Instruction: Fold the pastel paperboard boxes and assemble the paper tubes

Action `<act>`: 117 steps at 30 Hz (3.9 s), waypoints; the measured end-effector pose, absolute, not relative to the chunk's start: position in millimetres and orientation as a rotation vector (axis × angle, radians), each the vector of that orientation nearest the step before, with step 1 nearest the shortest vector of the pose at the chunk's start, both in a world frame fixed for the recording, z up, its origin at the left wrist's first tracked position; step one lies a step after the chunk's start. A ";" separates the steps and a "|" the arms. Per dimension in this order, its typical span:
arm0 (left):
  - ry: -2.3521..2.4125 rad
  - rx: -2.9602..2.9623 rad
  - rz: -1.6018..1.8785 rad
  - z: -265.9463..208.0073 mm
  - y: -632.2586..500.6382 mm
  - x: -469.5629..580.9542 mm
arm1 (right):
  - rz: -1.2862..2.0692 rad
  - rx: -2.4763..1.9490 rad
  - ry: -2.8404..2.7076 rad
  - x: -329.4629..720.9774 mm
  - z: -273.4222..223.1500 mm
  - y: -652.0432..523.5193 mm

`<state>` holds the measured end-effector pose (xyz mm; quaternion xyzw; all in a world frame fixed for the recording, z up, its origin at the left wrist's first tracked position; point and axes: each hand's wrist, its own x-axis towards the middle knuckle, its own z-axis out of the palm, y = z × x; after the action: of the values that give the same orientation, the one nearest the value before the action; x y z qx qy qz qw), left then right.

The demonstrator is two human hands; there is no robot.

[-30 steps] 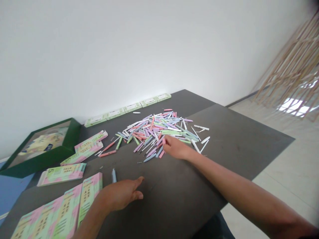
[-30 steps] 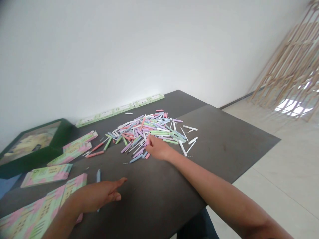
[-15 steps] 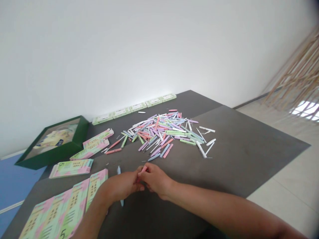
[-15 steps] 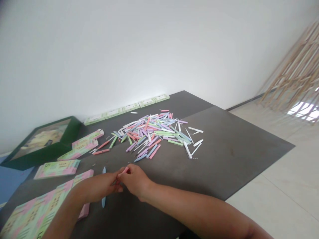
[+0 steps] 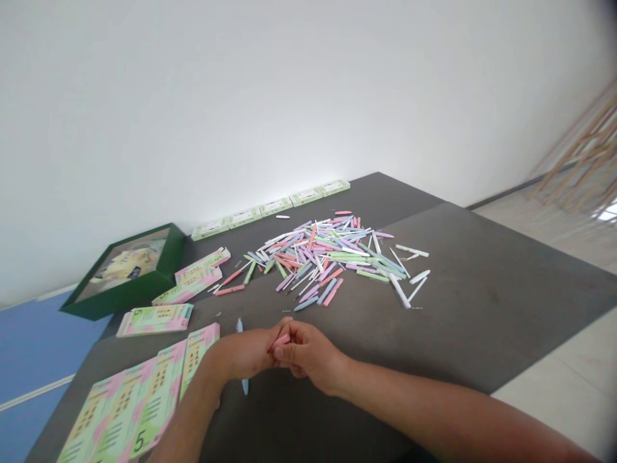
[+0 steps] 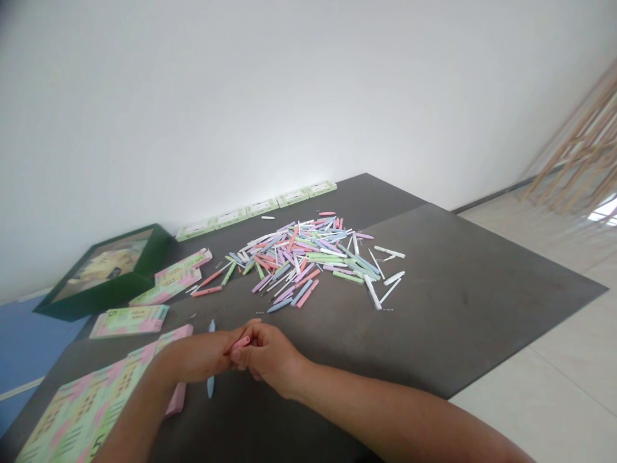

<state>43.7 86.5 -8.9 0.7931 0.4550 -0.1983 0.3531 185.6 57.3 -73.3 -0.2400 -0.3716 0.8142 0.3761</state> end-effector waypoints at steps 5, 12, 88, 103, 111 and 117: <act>1.245 2.042 -0.599 -2.7 80.9 36.7 | 1.986 -0.626 -1.188 199.1 -82.0 72.1; 1.296 2.034 -0.679 3.9 74.4 30.7 | 1.986 -0.851 -1.054 208.9 -83.0 90.2; 1.247 2.073 -0.655 22.9 68.9 29.4 | 1.622 -0.808 -1.229 246.5 -72.5 150.5; 1.166 1.944 -0.636 17.0 79.7 25.8 | 1.698 -0.684 -1.436 216.7 -67.9 102.8; 1.178 1.898 -0.618 19.2 78.6 25.0 | 1.469 -0.732 -1.535 226.0 -70.1 115.9; 1.173 1.914 -0.598 22.6 75.1 26.9 | 0.986 -1.145 -1.977 244.8 -63.5 144.1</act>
<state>26.9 75.1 22.6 0.7559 0.4630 -0.2362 0.3979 244.8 144.1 -63.5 -0.4357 -0.7524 0.3755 0.3210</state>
